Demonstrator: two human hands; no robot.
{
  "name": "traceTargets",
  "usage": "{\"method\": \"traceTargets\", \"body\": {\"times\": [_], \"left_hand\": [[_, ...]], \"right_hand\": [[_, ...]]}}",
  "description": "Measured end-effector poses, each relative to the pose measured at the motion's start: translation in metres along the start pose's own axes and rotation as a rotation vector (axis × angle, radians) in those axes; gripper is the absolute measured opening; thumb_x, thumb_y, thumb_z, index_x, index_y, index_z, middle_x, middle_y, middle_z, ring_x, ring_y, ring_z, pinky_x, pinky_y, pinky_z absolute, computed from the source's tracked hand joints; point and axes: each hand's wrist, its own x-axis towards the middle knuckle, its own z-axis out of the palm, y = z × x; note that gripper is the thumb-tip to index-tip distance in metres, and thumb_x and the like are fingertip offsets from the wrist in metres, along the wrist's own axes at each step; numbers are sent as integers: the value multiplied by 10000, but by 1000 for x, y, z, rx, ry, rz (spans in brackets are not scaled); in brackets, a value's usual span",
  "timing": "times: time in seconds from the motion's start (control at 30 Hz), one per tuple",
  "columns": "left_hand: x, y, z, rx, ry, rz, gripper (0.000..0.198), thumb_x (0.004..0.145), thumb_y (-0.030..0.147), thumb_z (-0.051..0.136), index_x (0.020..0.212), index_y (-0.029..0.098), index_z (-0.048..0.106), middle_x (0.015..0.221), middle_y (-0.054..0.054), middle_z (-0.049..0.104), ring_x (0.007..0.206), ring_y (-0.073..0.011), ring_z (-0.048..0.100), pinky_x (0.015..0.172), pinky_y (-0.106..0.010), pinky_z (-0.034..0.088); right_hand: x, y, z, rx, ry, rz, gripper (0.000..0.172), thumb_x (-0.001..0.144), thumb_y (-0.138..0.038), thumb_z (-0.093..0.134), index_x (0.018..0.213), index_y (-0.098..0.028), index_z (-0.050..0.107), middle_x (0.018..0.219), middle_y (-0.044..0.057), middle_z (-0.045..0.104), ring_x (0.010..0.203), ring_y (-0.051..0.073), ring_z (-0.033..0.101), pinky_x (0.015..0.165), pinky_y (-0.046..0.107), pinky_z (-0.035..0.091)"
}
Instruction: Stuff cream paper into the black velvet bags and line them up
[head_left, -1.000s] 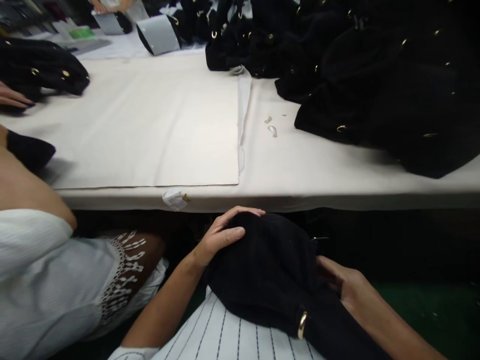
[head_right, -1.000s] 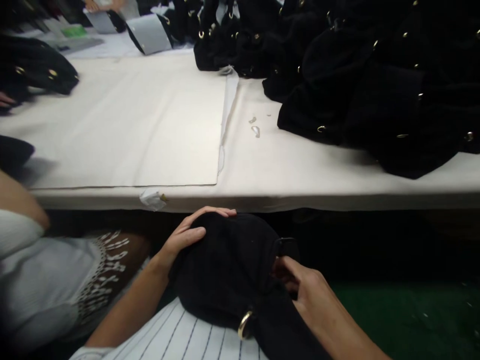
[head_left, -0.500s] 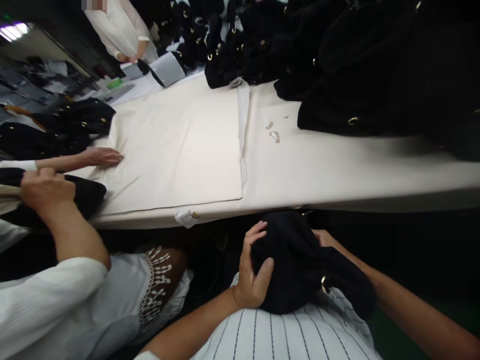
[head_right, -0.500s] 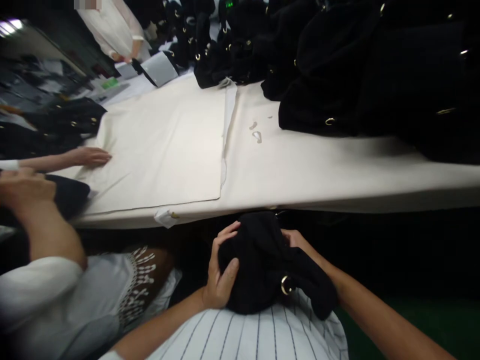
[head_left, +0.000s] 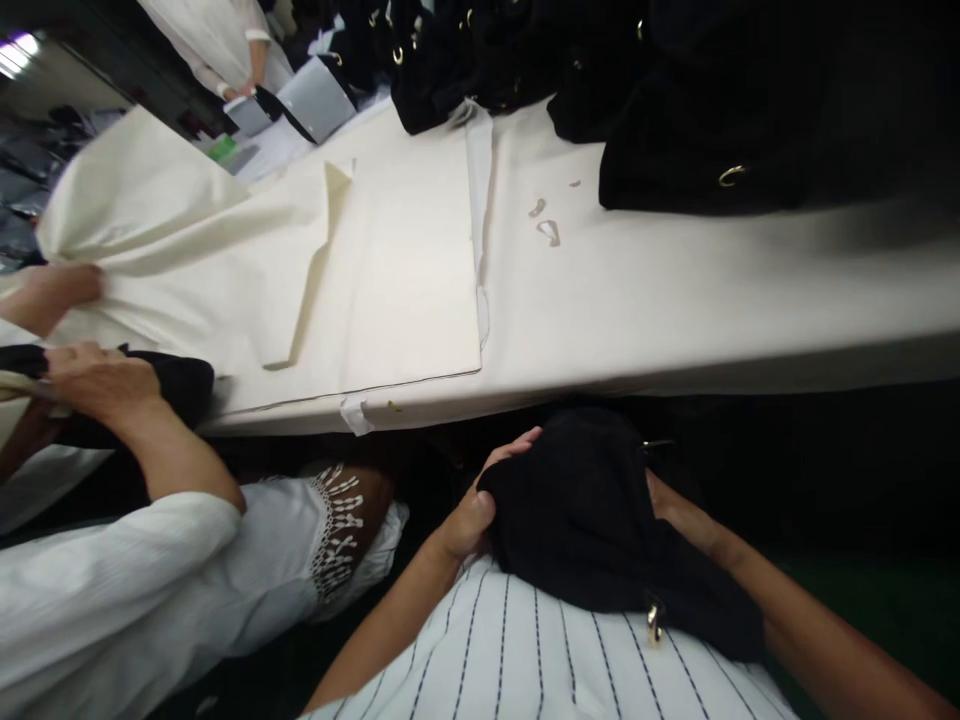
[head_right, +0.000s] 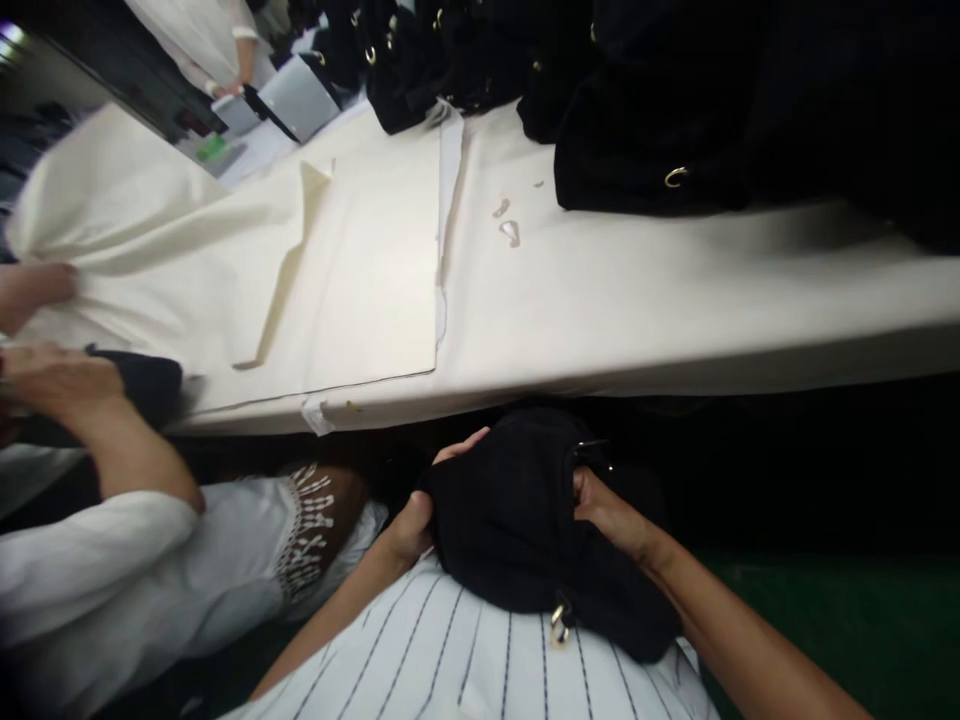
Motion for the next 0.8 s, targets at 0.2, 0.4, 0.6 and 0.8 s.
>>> {"method": "traceTargets", "body": {"times": [0.2,0.4,0.6,0.8], "left_hand": [[21,9,9,-185,-134,-78,876,778,796,561,1423,207,500,1557,-125,387,1448,-342,339,1216,-479,282],[31,-8,2,-249,-168,-61,1100,582,909,624,1413,195,521,1558,-145,372,1462,-384,284,1223,-531,231],[44,21,8,-120,-281,-93,1006,689,832,628,1457,202,472,1567,-117,365,1466,-353,290,1239,-470,220],[67,3,15,-141,-435,-184,961,735,838,562,1423,169,516,1456,-174,508,1378,-408,424,1183,-543,305]], "right_hand": [[-24,-26,7,-46,-233,93,335,761,-380,756,1023,-171,756,851,66,742,904,288,709,904,437,571],[-29,-27,4,-43,-129,85,284,660,-367,811,897,-212,781,913,91,749,1044,363,669,1031,523,487],[-30,-26,2,218,5,98,285,667,-449,790,874,-253,779,1085,96,732,1183,345,611,1112,425,400],[-58,-6,-22,151,119,232,152,623,-374,806,684,-240,769,841,97,754,1015,360,688,1004,422,505]]}}
